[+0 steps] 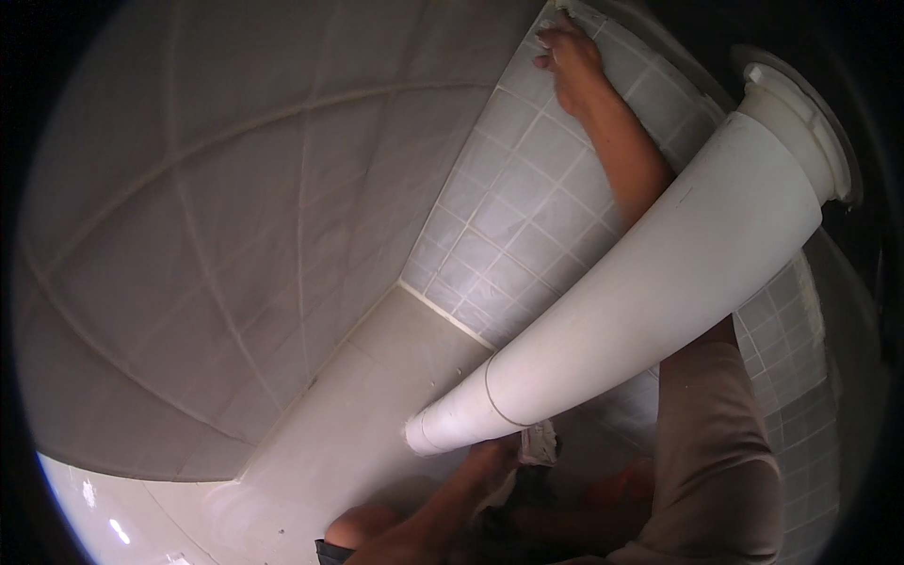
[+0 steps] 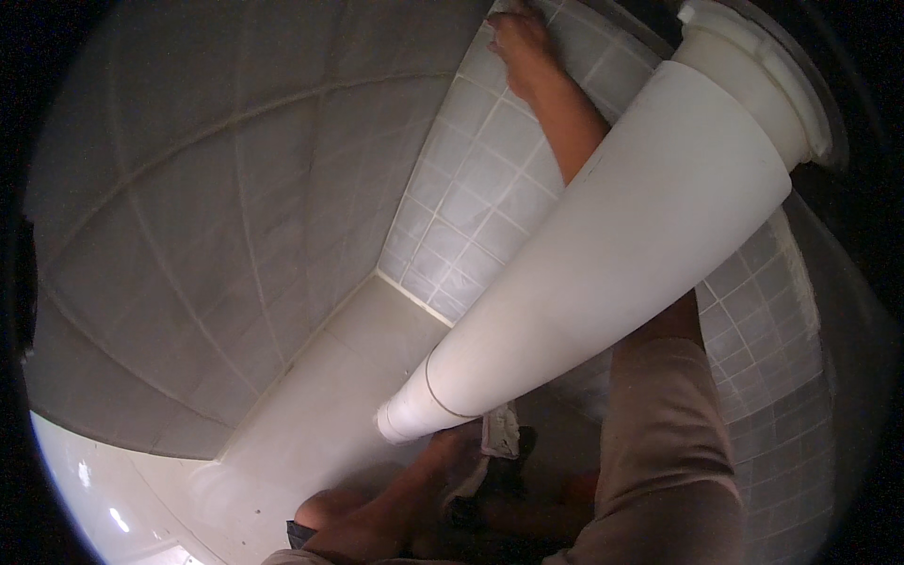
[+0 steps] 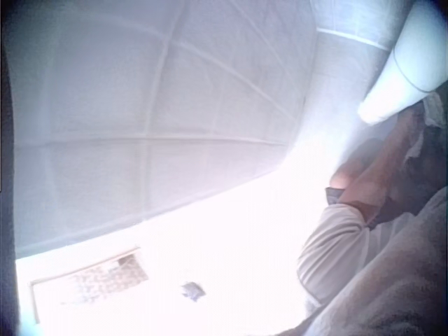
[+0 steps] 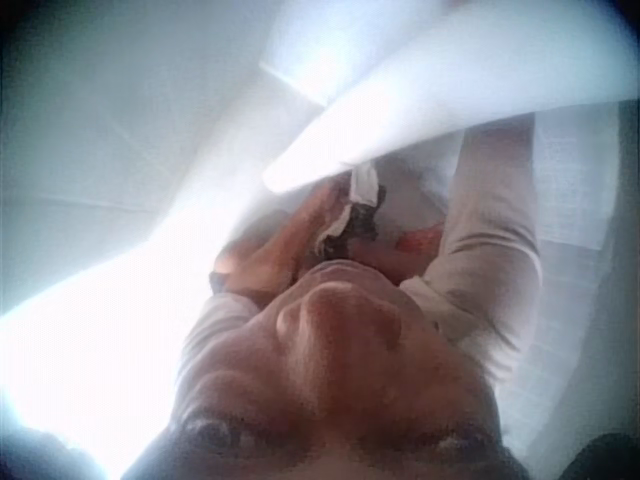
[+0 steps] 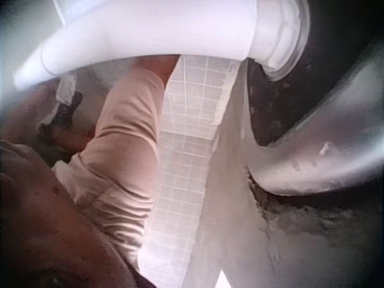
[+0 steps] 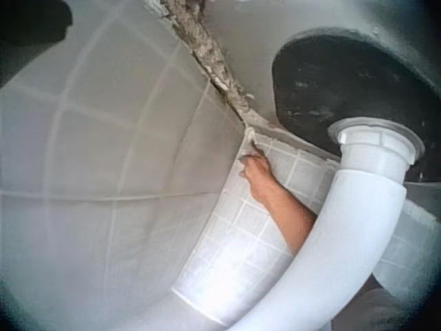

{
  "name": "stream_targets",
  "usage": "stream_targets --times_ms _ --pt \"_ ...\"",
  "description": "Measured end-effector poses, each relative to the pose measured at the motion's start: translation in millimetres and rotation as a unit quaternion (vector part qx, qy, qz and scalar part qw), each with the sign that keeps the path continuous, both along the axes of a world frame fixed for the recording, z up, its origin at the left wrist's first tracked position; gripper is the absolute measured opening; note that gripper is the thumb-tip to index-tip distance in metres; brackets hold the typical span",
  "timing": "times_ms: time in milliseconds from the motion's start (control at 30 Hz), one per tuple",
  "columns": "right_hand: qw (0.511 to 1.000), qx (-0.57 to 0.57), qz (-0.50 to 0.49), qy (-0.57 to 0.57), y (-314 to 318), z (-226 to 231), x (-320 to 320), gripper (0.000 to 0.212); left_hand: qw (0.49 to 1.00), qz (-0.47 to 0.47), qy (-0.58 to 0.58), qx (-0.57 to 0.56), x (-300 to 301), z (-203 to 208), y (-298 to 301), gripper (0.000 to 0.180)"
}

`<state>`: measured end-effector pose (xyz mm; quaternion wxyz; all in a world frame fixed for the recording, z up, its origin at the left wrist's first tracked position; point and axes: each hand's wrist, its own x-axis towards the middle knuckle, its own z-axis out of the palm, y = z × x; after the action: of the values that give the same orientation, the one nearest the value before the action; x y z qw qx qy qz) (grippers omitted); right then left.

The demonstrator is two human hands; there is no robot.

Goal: The person applies grout to the edges of tiles using a small putty knife and a plastic applicator tool while sitting on the floor.

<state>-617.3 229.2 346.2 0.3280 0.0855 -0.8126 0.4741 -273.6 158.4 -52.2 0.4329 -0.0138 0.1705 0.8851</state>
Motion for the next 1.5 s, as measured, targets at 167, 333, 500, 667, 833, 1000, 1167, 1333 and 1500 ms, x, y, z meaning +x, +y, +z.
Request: stream_targets --times_ms 167,333,500,667,833,1000,1167,1333,1500 --pt "0.94 -0.279 0.191 0.042 22.5 23.6 -59.7 0.016 0.999 -0.025 -0.002 0.038 4.3 -5.7 17.5 0.034" --pt "0.874 -0.417 0.247 0.033 -5.3 15.5 -62.8 0.011 0.999 -0.016 -0.015 0.024 2.4 -11.0 1.8 0.037" --pt "0.909 -0.356 0.213 0.032 -25.0 10.3 -41.5 0.023 1.0 -0.007 -0.013 0.019 3.9 -26.3 3.3 0.04" --pt "0.977 -0.169 0.131 0.025 -17.1 -4.3 -6.4 0.055 1.0 0.0 0.003 0.009 1.6 -31.9 3.5 0.04" --pt "0.948 -0.289 0.123 0.061 -16.1 -13.9 -0.7 0.047 1.0 -0.007 0.009 0.014 1.8 -27.4 15.3 0.039" --pt "0.939 -0.315 0.105 0.091 -43.9 -4.5 -13.5 0.049 1.0 -0.014 0.009 0.025 2.2 -26.4 13.2 0.038" --pt "0.932 -0.332 0.133 0.059 -62.2 2.2 -18.8 0.035 1.0 -0.018 -0.007 0.002 -0.4 -21.2 -0.1 0.038" --pt "0.905 -0.397 0.138 0.062 -15.5 28.0 -50.7 0.018 0.999 -0.031 0.011 0.037 -0.2 -11.7 13.4 0.038" --pt "0.915 -0.38 0.127 0.054 -41.2 -0.9 -76.0 0.023 1.0 0.003 -0.025 0.017 -0.8 -26.8 -4.1 0.039"
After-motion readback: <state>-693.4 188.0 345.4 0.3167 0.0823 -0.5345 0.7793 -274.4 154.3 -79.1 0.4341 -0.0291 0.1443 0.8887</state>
